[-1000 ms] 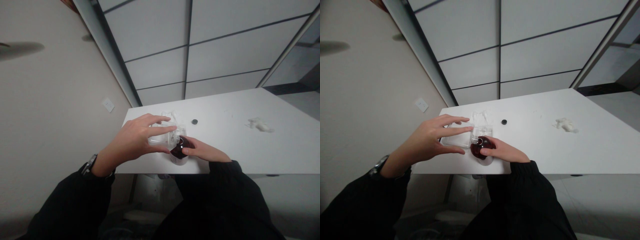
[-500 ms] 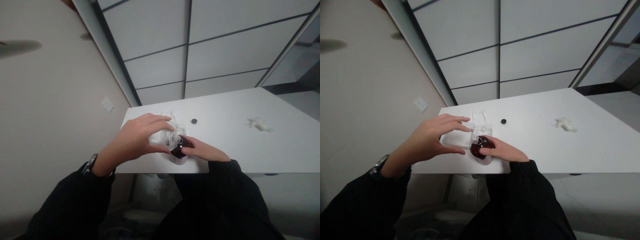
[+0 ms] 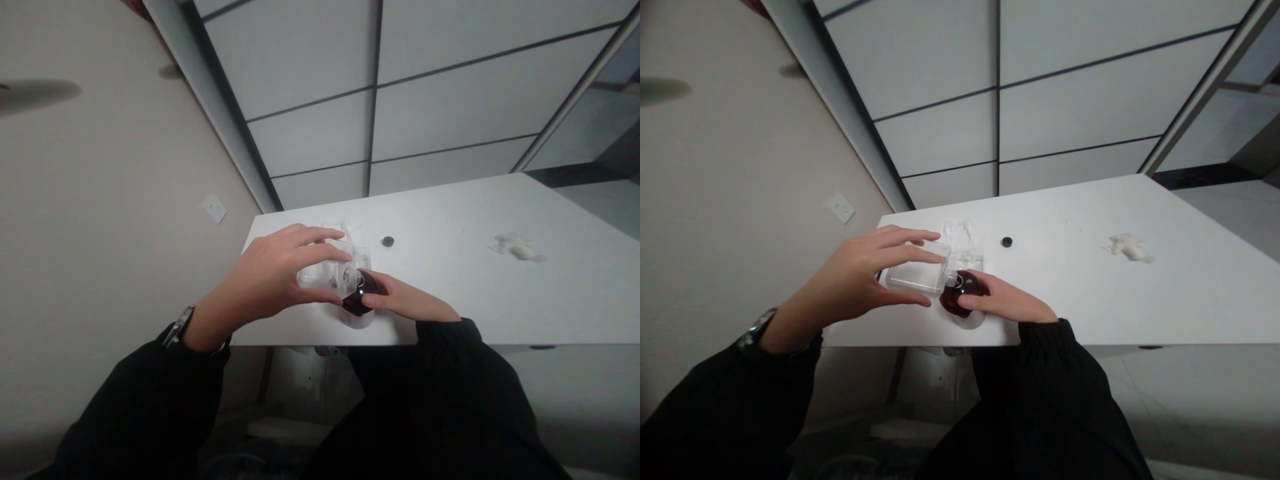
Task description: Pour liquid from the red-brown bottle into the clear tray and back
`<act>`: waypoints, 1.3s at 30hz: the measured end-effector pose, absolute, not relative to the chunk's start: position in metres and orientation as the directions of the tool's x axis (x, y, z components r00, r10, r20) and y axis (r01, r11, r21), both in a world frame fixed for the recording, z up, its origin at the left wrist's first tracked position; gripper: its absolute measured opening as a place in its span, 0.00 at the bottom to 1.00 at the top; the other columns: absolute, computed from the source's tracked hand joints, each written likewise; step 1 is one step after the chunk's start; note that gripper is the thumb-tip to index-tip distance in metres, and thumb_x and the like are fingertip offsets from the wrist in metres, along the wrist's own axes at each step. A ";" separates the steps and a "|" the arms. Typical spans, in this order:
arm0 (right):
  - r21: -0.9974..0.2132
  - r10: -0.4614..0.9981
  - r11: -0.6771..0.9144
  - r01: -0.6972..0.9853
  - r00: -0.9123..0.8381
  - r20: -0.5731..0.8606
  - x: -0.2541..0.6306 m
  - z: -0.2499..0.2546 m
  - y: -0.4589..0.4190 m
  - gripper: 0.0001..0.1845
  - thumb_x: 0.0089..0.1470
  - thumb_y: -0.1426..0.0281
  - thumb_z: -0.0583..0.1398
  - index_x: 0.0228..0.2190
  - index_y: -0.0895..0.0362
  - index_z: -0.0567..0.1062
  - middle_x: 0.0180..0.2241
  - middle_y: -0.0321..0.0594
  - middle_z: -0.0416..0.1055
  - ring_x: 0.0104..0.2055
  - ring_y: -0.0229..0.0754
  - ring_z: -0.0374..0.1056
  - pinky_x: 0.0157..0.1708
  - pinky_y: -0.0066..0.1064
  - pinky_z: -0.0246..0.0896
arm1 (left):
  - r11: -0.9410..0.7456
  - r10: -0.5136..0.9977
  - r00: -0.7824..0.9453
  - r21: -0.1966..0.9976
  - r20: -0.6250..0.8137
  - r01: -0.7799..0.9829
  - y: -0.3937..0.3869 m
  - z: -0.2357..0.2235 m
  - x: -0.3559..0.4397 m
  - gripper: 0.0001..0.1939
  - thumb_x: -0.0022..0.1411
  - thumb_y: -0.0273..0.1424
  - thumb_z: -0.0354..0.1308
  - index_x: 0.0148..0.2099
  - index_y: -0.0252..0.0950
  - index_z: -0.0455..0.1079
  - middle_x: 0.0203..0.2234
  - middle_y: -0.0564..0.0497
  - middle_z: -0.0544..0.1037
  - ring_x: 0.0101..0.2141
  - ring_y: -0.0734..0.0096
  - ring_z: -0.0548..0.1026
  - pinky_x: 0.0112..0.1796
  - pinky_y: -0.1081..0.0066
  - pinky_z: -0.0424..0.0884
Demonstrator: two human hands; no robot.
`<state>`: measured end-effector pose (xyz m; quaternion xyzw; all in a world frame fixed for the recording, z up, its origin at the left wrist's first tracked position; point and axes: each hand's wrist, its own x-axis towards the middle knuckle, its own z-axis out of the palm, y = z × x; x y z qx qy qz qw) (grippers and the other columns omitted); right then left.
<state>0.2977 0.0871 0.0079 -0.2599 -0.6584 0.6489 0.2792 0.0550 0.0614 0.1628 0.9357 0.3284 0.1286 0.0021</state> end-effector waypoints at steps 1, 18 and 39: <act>-0.999 0.706 0.023 -0.024 -0.708 0.033 0.297 0.008 0.087 0.44 0.54 0.43 0.69 0.62 0.55 0.71 0.65 0.50 0.71 0.66 0.60 0.66 0.71 0.57 0.51 | -0.787 0.611 0.752 0.089 0.246 0.611 0.062 0.163 0.055 0.21 0.64 0.44 0.70 0.56 0.44 0.78 0.60 0.46 0.79 0.57 0.54 0.78 0.54 0.59 0.75; -1.000 0.702 0.016 -0.026 -0.712 0.030 0.297 0.009 0.086 0.42 0.55 0.45 0.69 0.62 0.56 0.70 0.64 0.50 0.71 0.66 0.59 0.66 0.70 0.55 0.53 | -0.802 0.587 0.764 0.062 0.269 0.594 0.062 0.162 0.056 0.21 0.65 0.45 0.69 0.57 0.44 0.79 0.60 0.46 0.79 0.57 0.54 0.78 0.53 0.59 0.77; -0.999 0.701 0.035 -0.029 -0.712 0.045 0.296 0.008 0.087 0.43 0.53 0.44 0.70 0.61 0.55 0.72 0.63 0.49 0.73 0.64 0.60 0.68 0.69 0.57 0.56 | -0.803 0.587 0.774 0.049 0.238 0.594 0.062 0.165 0.059 0.21 0.66 0.43 0.68 0.59 0.46 0.78 0.61 0.46 0.78 0.58 0.55 0.77 0.55 0.58 0.75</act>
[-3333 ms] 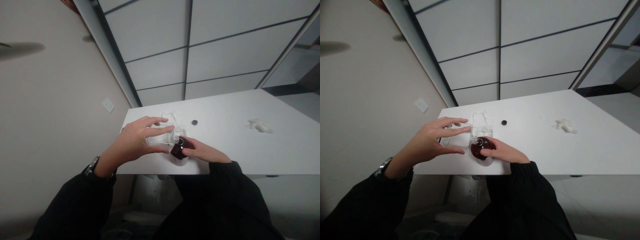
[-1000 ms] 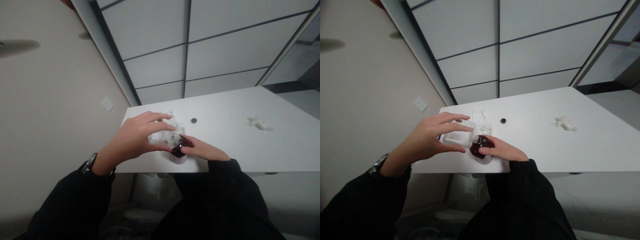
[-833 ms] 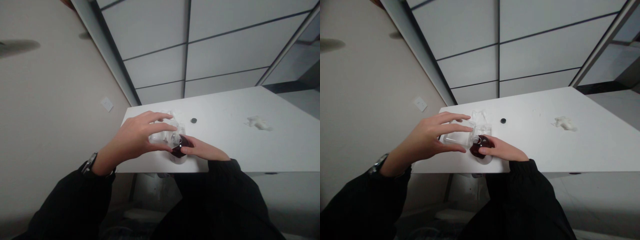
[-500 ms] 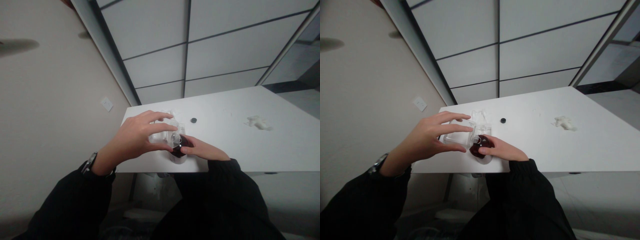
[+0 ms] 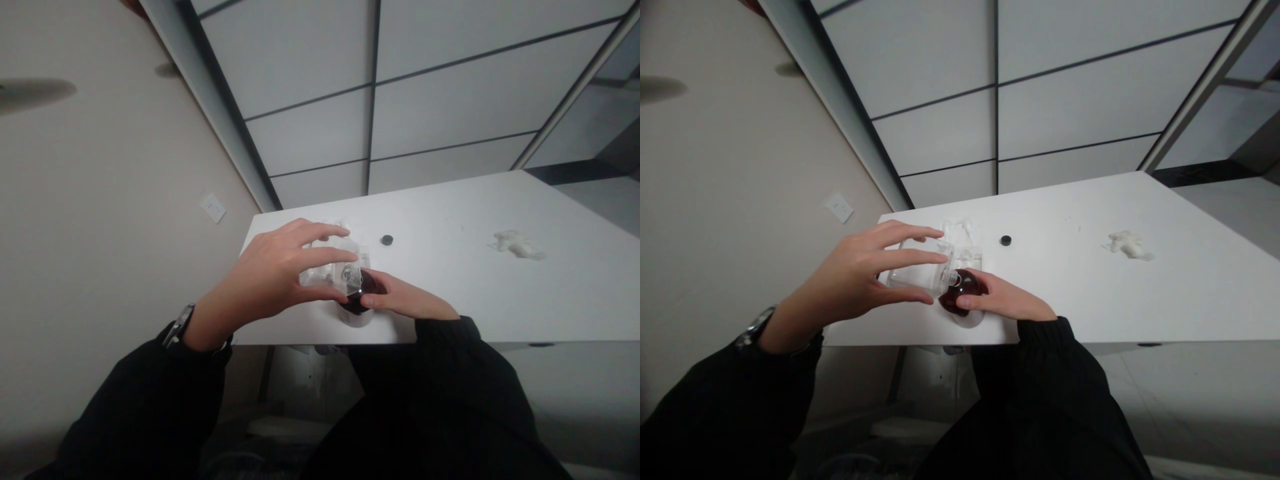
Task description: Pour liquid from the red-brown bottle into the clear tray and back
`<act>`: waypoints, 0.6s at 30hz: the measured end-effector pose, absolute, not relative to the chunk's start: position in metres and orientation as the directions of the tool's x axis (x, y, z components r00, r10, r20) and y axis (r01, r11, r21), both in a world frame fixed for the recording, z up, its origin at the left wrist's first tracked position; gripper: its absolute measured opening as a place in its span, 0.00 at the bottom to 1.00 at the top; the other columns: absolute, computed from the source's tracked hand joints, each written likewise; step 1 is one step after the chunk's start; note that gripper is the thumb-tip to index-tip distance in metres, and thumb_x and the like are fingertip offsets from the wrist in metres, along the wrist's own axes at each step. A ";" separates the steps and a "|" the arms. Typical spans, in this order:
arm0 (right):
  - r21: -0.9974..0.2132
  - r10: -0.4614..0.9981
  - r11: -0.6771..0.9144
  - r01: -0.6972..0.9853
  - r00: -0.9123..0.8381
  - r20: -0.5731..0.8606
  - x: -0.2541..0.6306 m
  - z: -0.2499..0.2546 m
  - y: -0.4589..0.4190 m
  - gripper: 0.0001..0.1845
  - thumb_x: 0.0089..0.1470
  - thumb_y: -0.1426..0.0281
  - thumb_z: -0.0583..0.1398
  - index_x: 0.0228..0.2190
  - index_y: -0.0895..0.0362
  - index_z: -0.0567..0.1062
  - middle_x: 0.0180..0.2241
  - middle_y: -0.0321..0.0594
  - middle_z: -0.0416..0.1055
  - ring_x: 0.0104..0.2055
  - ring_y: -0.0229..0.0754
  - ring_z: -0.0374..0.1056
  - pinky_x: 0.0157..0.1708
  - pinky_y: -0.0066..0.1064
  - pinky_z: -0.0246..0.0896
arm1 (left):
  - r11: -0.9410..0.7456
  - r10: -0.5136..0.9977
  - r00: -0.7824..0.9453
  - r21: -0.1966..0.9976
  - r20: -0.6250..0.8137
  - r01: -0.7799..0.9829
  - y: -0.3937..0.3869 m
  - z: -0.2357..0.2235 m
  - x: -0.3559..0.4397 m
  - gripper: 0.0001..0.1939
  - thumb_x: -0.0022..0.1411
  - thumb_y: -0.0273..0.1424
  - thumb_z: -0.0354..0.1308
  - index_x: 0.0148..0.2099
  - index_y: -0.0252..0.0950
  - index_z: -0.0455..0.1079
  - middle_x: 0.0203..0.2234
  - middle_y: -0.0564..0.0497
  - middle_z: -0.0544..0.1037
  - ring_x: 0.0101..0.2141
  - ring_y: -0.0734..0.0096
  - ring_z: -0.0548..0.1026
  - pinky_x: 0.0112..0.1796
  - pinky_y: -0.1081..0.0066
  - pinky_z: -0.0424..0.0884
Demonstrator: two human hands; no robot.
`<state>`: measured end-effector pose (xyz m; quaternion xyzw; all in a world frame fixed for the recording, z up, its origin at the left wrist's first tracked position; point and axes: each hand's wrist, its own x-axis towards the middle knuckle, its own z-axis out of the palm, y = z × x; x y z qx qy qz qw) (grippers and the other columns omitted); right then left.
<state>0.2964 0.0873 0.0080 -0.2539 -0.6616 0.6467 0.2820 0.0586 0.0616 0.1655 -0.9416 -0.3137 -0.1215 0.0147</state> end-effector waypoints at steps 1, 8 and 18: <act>-0.999 0.701 0.032 -0.030 -0.712 0.044 0.296 0.008 0.087 0.42 0.53 0.44 0.70 0.61 0.55 0.72 0.63 0.49 0.73 0.65 0.60 0.68 0.69 0.56 0.56 | -0.802 0.588 0.773 0.048 0.237 0.595 0.062 0.165 0.059 0.21 0.66 0.44 0.68 0.58 0.46 0.78 0.61 0.46 0.78 0.58 0.55 0.77 0.56 0.58 0.75; -0.999 0.701 0.027 -0.037 -0.712 0.045 0.295 0.011 0.086 0.43 0.53 0.44 0.70 0.60 0.56 0.72 0.61 0.49 0.74 0.64 0.59 0.69 0.68 0.56 0.57 | -0.818 0.565 0.787 0.043 0.247 0.574 0.062 0.165 0.062 0.19 0.67 0.44 0.67 0.57 0.46 0.79 0.60 0.47 0.78 0.57 0.55 0.76 0.55 0.59 0.74; -0.999 0.706 0.026 -0.045 -0.706 0.050 0.294 0.011 0.085 0.41 0.53 0.44 0.70 0.59 0.55 0.73 0.60 0.48 0.74 0.62 0.58 0.69 0.68 0.55 0.58 | -0.821 0.568 0.795 0.075 0.216 0.566 0.064 0.166 0.065 0.16 0.68 0.43 0.66 0.55 0.46 0.79 0.61 0.46 0.77 0.58 0.54 0.75 0.56 0.58 0.72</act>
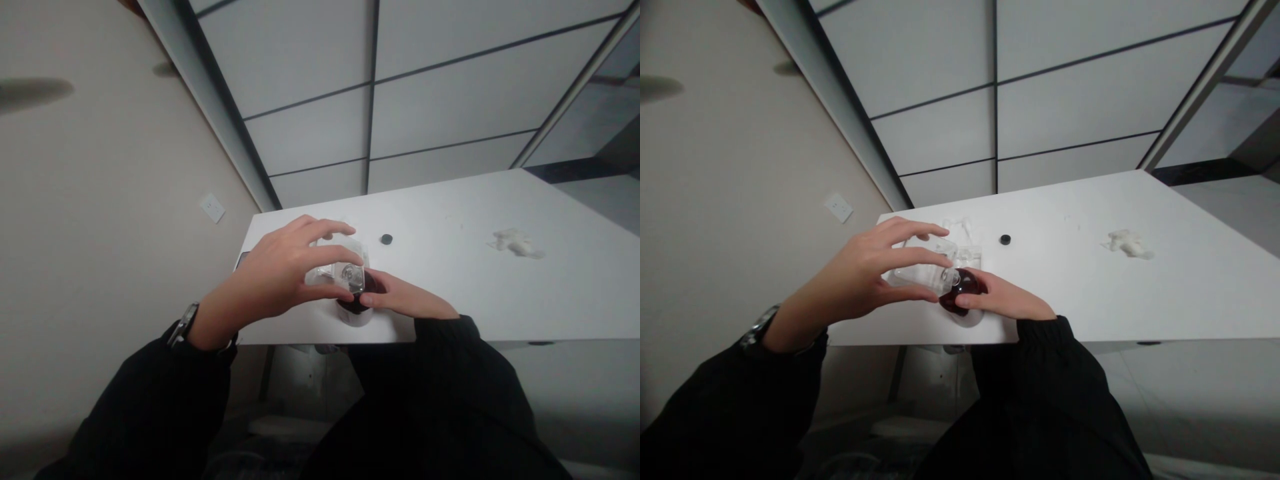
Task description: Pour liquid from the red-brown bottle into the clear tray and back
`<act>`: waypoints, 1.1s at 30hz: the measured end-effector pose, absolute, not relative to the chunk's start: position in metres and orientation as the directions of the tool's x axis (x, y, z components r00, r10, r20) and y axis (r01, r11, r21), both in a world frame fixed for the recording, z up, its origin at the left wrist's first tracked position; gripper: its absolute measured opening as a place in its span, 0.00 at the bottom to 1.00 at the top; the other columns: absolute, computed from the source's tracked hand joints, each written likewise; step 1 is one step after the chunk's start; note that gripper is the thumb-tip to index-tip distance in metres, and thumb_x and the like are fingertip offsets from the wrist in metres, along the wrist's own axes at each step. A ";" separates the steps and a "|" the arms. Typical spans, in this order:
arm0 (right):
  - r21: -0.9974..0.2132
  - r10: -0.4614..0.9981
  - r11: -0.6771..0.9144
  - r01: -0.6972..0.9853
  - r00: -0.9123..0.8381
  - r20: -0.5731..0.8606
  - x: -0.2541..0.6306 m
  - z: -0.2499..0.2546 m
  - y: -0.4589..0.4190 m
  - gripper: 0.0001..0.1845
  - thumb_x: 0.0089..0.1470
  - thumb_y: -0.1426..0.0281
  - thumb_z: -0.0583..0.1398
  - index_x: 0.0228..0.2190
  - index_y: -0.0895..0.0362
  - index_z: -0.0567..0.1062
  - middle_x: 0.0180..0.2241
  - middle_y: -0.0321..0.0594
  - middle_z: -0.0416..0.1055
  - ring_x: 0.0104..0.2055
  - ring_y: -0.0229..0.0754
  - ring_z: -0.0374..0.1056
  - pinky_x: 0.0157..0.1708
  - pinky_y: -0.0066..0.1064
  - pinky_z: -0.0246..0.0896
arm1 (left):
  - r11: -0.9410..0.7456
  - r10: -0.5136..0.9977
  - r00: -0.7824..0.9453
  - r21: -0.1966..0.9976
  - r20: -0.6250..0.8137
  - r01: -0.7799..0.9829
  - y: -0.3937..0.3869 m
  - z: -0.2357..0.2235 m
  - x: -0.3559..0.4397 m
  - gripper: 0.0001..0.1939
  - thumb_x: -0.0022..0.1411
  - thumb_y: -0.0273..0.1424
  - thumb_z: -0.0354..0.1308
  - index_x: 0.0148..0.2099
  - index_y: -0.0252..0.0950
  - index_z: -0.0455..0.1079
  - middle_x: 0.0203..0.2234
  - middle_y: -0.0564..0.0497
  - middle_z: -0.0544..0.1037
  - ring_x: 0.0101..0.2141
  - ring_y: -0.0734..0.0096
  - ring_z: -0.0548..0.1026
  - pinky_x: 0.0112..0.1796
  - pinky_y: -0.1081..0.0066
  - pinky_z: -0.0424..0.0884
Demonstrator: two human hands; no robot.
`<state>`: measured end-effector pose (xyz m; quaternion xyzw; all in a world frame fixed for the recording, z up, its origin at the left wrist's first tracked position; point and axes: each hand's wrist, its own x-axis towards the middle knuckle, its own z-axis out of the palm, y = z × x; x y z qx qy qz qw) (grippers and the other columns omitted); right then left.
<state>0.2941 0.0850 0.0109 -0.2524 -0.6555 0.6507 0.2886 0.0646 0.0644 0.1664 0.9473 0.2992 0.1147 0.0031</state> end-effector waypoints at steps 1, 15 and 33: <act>-0.999 0.706 0.024 -0.047 -0.707 0.050 0.294 0.010 0.085 0.41 0.53 0.44 0.70 0.59 0.55 0.73 0.60 0.47 0.74 0.63 0.58 0.69 0.68 0.55 0.58 | -0.817 0.573 0.792 0.081 0.210 0.570 0.065 0.167 0.064 0.16 0.68 0.42 0.66 0.55 0.46 0.79 0.61 0.46 0.77 0.58 0.54 0.75 0.56 0.57 0.72; -0.999 0.694 0.022 -0.032 -0.719 0.038 0.295 0.010 0.086 0.45 0.54 0.44 0.69 0.64 0.56 0.70 0.65 0.50 0.70 0.66 0.59 0.66 0.71 0.57 0.52 | -0.757 0.653 0.713 0.272 0.257 0.595 0.062 0.153 0.053 0.18 0.64 0.40 0.70 0.55 0.43 0.80 0.64 0.42 0.75 0.62 0.53 0.74 0.61 0.53 0.73; -0.999 0.691 0.005 -0.040 -0.722 0.032 0.297 0.007 0.087 0.43 0.53 0.44 0.70 0.62 0.54 0.71 0.64 0.49 0.72 0.66 0.58 0.67 0.70 0.56 0.53 | -0.693 0.712 0.634 0.447 0.302 0.565 0.056 0.120 0.027 0.27 0.65 0.38 0.69 0.65 0.50 0.74 0.61 0.43 0.70 0.64 0.55 0.70 0.66 0.50 0.68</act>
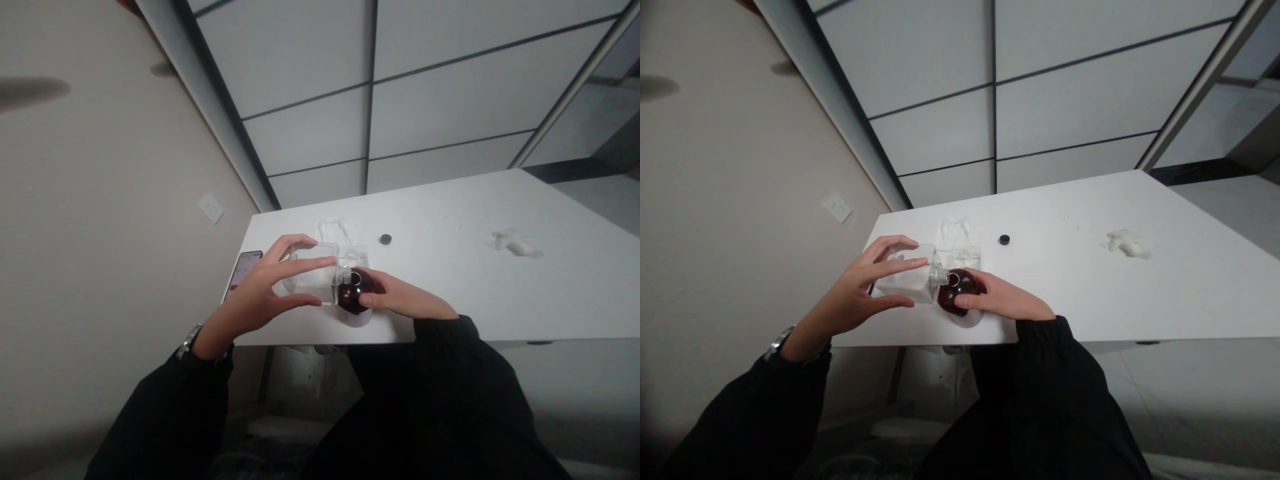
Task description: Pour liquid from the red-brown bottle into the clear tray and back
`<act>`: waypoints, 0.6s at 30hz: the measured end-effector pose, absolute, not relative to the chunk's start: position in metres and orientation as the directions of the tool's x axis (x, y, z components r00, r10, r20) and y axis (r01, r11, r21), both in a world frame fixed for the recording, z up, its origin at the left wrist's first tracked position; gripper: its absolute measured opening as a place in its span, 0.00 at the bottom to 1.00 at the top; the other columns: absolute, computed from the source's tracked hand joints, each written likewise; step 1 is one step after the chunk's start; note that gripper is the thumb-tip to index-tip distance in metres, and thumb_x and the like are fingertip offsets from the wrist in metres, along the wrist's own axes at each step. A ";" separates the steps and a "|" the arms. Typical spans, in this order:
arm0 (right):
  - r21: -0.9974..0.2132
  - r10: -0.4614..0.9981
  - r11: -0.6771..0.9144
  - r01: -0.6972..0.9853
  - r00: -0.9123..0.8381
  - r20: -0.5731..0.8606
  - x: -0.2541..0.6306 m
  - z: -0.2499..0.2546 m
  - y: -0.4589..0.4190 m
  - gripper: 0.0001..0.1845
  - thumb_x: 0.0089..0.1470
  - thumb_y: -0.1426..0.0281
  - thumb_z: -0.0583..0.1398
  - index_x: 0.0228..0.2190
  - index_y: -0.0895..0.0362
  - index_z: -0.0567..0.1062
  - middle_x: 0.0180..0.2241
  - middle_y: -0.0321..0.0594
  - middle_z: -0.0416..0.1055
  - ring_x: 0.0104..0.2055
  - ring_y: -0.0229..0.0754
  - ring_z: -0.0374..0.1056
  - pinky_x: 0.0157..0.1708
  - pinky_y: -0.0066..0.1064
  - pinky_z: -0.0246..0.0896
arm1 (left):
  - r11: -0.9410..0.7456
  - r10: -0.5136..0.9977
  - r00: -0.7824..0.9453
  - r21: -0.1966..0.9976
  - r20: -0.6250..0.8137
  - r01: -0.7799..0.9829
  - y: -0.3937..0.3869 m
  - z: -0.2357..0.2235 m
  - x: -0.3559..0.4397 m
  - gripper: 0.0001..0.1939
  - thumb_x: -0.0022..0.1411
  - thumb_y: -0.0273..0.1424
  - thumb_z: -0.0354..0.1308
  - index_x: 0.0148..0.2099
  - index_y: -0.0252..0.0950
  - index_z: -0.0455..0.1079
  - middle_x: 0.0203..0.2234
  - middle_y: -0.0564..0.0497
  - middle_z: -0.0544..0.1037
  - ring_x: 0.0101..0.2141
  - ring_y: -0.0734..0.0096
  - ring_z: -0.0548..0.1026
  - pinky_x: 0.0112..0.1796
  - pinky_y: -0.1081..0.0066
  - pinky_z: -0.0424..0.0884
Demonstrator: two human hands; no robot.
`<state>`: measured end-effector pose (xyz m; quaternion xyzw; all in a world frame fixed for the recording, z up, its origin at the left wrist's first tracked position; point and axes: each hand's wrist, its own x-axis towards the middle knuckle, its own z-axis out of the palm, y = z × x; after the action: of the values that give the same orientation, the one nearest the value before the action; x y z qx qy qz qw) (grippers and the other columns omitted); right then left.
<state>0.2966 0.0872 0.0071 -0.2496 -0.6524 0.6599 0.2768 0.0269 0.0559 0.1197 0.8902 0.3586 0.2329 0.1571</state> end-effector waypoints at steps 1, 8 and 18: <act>-0.999 0.693 0.007 -0.039 -0.720 0.033 0.297 0.007 0.087 0.43 0.53 0.44 0.70 0.62 0.54 0.71 0.64 0.49 0.72 0.65 0.58 0.67 0.70 0.56 0.53 | -0.687 0.716 0.633 0.451 0.292 0.569 0.056 0.118 0.026 0.27 0.66 0.38 0.69 0.65 0.51 0.73 0.61 0.43 0.70 0.64 0.55 0.70 0.66 0.49 0.68; -1.000 0.698 0.025 -0.014 -0.716 0.027 0.297 0.010 0.087 0.42 0.53 0.44 0.70 0.60 0.56 0.72 0.62 0.50 0.73 0.64 0.58 0.68 0.69 0.55 0.56 | -0.518 0.829 0.503 0.677 0.245 0.523 0.056 0.099 0.022 0.41 0.61 0.41 0.73 0.71 0.49 0.61 0.65 0.39 0.66 0.63 0.51 0.72 0.54 0.55 0.81; -1.000 0.689 0.003 -0.028 -0.724 0.022 0.298 0.007 0.088 0.43 0.52 0.43 0.70 0.59 0.56 0.72 0.61 0.49 0.74 0.63 0.57 0.68 0.68 0.52 0.57 | -0.446 0.879 0.386 0.769 0.280 0.458 0.061 0.088 0.019 0.51 0.54 0.47 0.77 0.74 0.44 0.60 0.63 0.37 0.73 0.64 0.47 0.71 0.55 0.53 0.79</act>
<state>0.2976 0.0884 0.0073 -0.2530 -0.6538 0.6592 0.2720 0.0191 0.0611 0.0877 0.7757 0.4310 0.3483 0.3021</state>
